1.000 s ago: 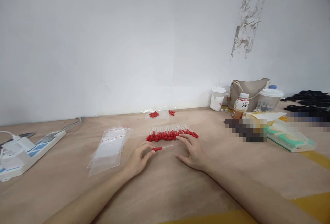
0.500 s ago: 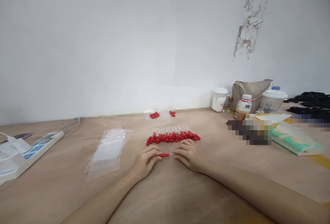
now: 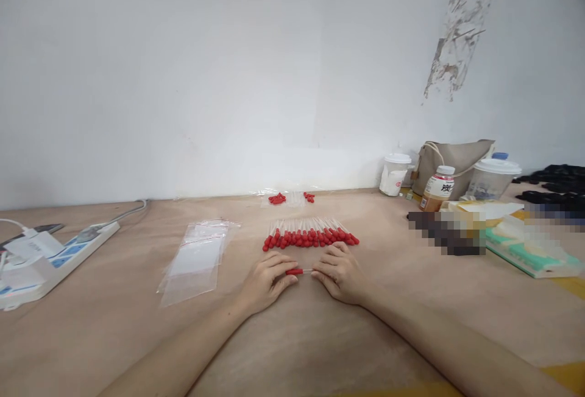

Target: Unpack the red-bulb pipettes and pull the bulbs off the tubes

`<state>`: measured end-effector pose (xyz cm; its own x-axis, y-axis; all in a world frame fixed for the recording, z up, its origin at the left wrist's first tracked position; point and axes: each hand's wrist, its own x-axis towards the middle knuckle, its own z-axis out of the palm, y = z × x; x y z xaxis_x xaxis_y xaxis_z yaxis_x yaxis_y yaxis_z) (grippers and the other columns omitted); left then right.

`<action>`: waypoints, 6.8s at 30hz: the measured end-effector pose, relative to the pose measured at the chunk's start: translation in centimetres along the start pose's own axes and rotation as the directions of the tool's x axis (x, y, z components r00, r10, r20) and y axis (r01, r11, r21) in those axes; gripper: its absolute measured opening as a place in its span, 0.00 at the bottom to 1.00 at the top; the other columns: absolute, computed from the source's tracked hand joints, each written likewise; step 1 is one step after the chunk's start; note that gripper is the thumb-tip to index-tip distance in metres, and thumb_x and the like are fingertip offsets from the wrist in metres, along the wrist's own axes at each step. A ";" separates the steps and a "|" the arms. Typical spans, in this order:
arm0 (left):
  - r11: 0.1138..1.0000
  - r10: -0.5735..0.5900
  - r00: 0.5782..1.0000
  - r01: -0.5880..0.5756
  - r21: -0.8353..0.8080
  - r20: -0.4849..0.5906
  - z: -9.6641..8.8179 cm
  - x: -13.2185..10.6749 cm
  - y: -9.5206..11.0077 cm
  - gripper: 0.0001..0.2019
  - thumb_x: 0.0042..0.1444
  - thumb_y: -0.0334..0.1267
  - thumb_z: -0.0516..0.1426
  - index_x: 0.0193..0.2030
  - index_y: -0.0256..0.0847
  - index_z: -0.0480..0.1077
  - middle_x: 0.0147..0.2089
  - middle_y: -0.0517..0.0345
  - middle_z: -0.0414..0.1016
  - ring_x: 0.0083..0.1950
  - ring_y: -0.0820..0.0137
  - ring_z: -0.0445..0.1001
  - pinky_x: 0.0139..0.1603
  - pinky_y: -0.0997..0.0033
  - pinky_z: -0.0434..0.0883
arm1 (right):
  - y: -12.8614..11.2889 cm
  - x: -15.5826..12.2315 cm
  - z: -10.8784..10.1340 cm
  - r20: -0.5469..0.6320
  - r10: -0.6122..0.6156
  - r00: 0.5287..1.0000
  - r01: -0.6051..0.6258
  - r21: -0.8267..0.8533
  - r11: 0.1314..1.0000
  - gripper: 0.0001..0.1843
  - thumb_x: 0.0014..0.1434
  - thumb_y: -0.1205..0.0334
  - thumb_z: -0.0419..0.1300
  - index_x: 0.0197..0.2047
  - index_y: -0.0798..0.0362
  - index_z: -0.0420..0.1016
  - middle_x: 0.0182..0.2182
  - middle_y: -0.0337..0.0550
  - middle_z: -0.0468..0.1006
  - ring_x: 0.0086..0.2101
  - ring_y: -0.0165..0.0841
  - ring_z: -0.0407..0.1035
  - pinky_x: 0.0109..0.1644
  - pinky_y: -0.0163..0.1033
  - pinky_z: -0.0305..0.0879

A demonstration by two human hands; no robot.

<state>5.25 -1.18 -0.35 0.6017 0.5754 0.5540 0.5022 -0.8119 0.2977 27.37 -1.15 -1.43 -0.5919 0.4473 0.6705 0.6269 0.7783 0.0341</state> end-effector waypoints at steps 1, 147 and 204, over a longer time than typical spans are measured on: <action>1.000 0.020 1.000 -0.021 0.006 0.018 0.0 0.1 0.0 0.14 0.56 0.42 0.52 0.47 0.42 0.69 0.44 0.52 0.73 0.46 0.65 0.67 0.48 0.60 0.65 | -0.1 0.0 -0.1 -0.005 -0.003 1.000 0.003 0.001 1.000 0.11 0.58 0.61 0.50 0.31 0.52 0.72 0.23 0.40 0.70 0.31 0.30 0.59 0.42 0.41 0.50; 0.932 0.102 0.994 -0.113 0.343 0.050 -0.6 -1.0 1.3 0.10 0.60 0.37 0.47 0.32 0.39 0.67 0.32 0.57 0.70 0.37 0.69 0.64 0.39 0.67 0.58 | -1.2 -0.3 -0.5 -0.056 -0.052 0.997 0.055 0.051 0.997 0.13 0.59 0.62 0.49 0.28 0.52 0.72 0.17 0.37 0.68 0.26 0.28 0.56 0.39 0.40 0.46; 0.799 -0.596 0.791 0.602 0.001 -0.138 -2.1 -2.5 -3.2 0.19 0.50 0.52 0.52 0.41 0.39 0.67 0.32 0.57 0.71 0.31 0.69 0.70 0.31 0.69 0.68 | -1.2 0.7 -0.3 0.132 0.273 0.953 -0.287 0.107 0.952 0.28 0.45 0.38 0.56 0.42 0.49 0.71 0.32 0.43 0.73 0.34 0.35 0.62 0.42 0.42 0.47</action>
<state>0.86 -0.27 -1.09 0.0910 0.9251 0.3686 0.7636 -0.3024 0.5705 26.33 -1.86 -0.79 -0.4599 0.6965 0.5509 0.7125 0.6597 -0.2392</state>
